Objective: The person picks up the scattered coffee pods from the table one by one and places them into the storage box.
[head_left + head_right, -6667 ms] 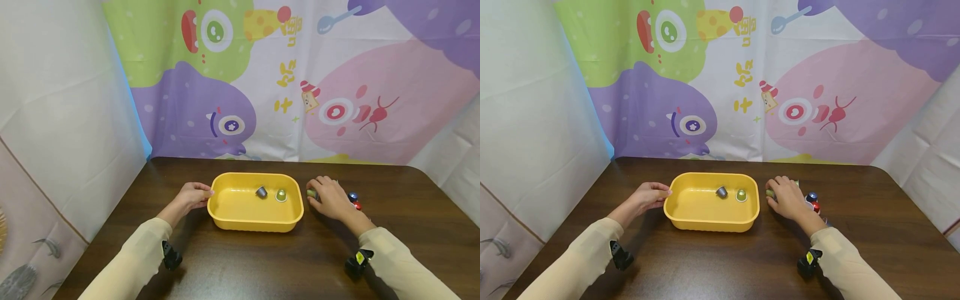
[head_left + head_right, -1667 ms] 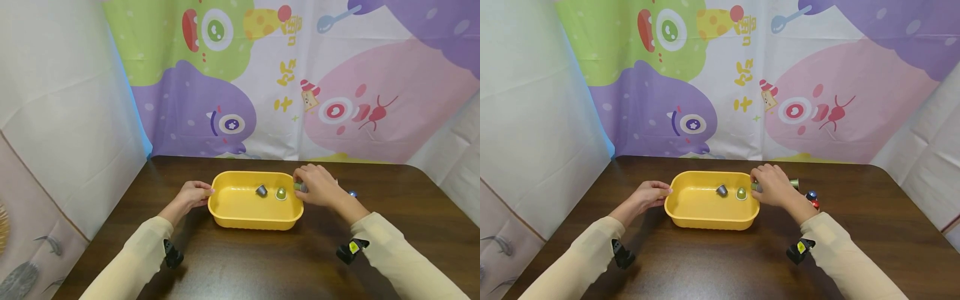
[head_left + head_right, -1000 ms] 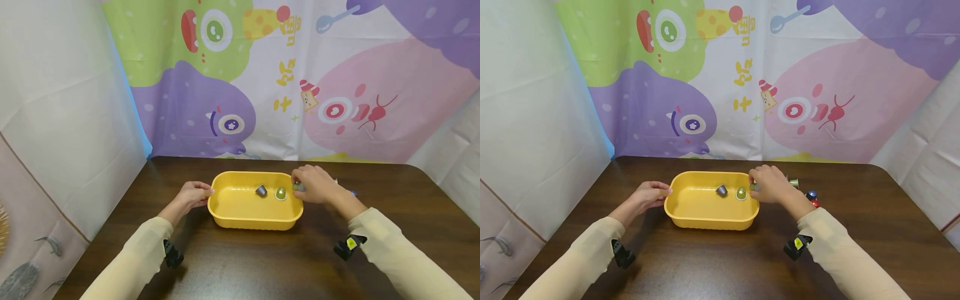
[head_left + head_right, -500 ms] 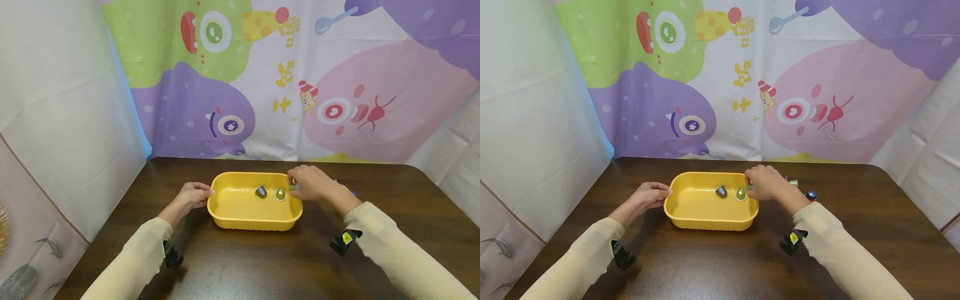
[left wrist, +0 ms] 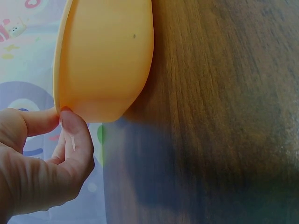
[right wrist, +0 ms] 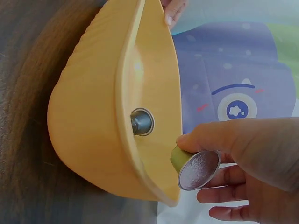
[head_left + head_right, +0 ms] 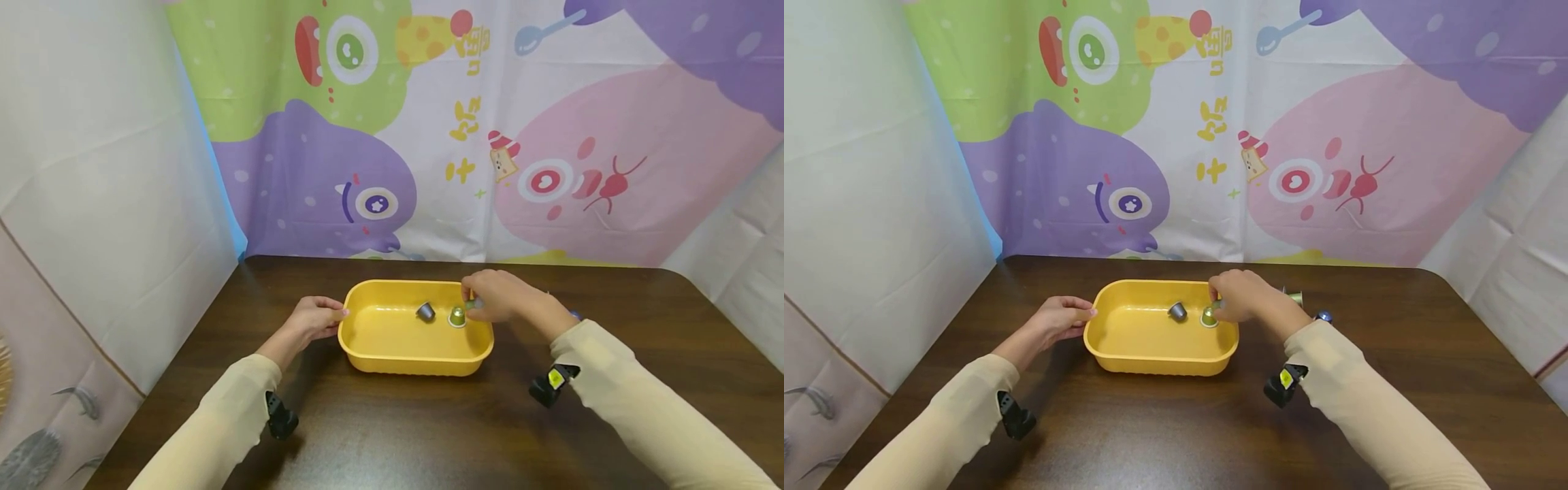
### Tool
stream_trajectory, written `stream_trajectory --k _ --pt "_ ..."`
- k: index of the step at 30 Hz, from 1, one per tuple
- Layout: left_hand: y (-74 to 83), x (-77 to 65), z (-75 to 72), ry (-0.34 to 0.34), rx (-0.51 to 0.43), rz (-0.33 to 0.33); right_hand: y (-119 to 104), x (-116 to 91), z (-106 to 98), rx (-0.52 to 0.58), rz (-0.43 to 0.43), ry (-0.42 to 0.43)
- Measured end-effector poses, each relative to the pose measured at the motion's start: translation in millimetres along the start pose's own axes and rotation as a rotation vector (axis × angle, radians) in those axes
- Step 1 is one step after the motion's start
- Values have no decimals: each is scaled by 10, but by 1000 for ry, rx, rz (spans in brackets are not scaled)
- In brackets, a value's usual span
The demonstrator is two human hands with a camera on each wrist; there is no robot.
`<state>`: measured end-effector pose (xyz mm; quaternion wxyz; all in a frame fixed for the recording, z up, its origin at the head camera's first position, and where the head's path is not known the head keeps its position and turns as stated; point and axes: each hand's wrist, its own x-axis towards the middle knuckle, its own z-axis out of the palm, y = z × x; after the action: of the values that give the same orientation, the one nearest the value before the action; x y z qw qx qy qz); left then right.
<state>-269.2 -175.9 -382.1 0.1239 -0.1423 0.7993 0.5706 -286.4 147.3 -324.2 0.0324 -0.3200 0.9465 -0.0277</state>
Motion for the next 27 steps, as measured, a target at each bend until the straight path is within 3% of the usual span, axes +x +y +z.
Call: stream_trajectory --k 13,27 --pt "28 -11 3 -8 -23 10 -55 153 -60 36 51 -142" --pt "3 -3 -5 -18 -33 10 -42 296 -71 20 76 -179"
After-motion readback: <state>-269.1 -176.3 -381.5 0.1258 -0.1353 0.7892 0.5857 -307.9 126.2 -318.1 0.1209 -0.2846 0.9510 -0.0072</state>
